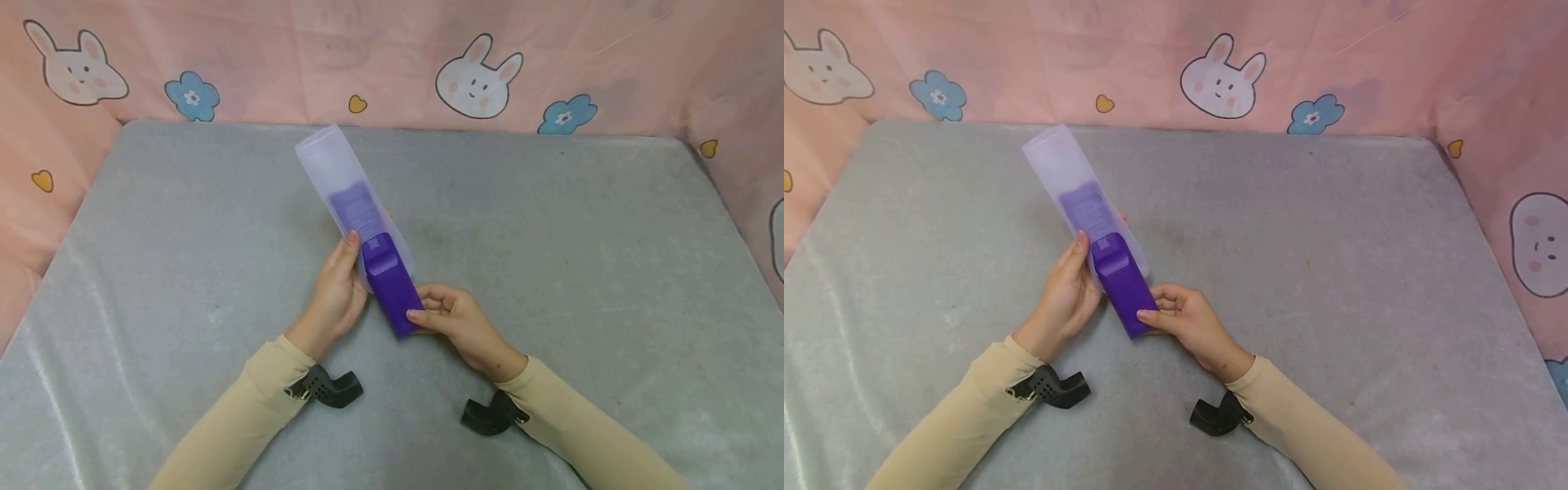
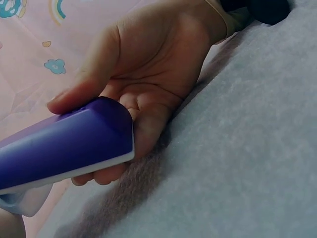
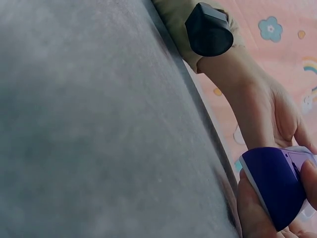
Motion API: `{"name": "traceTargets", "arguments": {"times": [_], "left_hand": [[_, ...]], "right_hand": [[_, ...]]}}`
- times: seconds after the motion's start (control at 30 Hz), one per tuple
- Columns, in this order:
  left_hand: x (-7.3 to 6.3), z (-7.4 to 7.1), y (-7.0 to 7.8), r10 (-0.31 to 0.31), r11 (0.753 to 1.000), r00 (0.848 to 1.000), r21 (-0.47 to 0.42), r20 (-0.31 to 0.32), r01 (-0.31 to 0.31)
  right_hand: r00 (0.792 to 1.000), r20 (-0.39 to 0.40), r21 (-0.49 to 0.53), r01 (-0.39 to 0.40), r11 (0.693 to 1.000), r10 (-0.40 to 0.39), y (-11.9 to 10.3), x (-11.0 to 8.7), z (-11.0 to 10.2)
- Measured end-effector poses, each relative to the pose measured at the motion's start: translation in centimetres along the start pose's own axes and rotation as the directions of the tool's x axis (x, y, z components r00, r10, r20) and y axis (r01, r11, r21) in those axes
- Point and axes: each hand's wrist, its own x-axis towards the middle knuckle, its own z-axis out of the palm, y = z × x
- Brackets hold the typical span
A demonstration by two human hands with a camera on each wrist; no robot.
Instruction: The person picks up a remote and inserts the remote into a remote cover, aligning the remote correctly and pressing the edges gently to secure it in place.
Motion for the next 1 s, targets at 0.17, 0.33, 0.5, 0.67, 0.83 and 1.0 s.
{"name": "traceTargets", "arguments": {"times": [0.17,0.33,0.5,0.67,0.83,1.0], "left_hand": [[-0.02,-0.17,-0.06,-0.017,0.999,1.0,0.031,-0.01,0.017],[-0.14,-0.09,0.02,-0.037,0.997,0.999,0.073,-0.016,0.038],[-0.18,-0.07,-0.05,-0.047,0.995,0.999,0.084,0.003,0.047],[-0.22,-0.13,-0.15,-0.053,0.995,0.998,0.085,0.023,0.051],[-0.25,-0.14,-0.26,-0.059,0.995,0.998,0.08,0.029,0.056],[-0.29,-0.01,-0.24,-0.066,0.995,0.998,0.075,0.019,0.064]], "right_hand": [[1.0,-0.01,0.0,-0.004,1.0,0.004,0.01,-0.01,0.03],[1.0,-0.019,0.003,-0.001,1.0,0.001,-0.01,-0.07,0.04],[1.0,-0.022,0.019,0.007,1.0,-0.006,0.01,-0.07,0.07],[1.0,-0.023,0.035,0.011,0.999,-0.01,0.11,-0.03,0.06],[0.999,-0.027,0.042,0.018,0.999,-0.017,0.22,0.02,-0.04],[1.0,-0.024,0.039,0.017,0.999,-0.016,0.19,0.04,-0.06]]}}
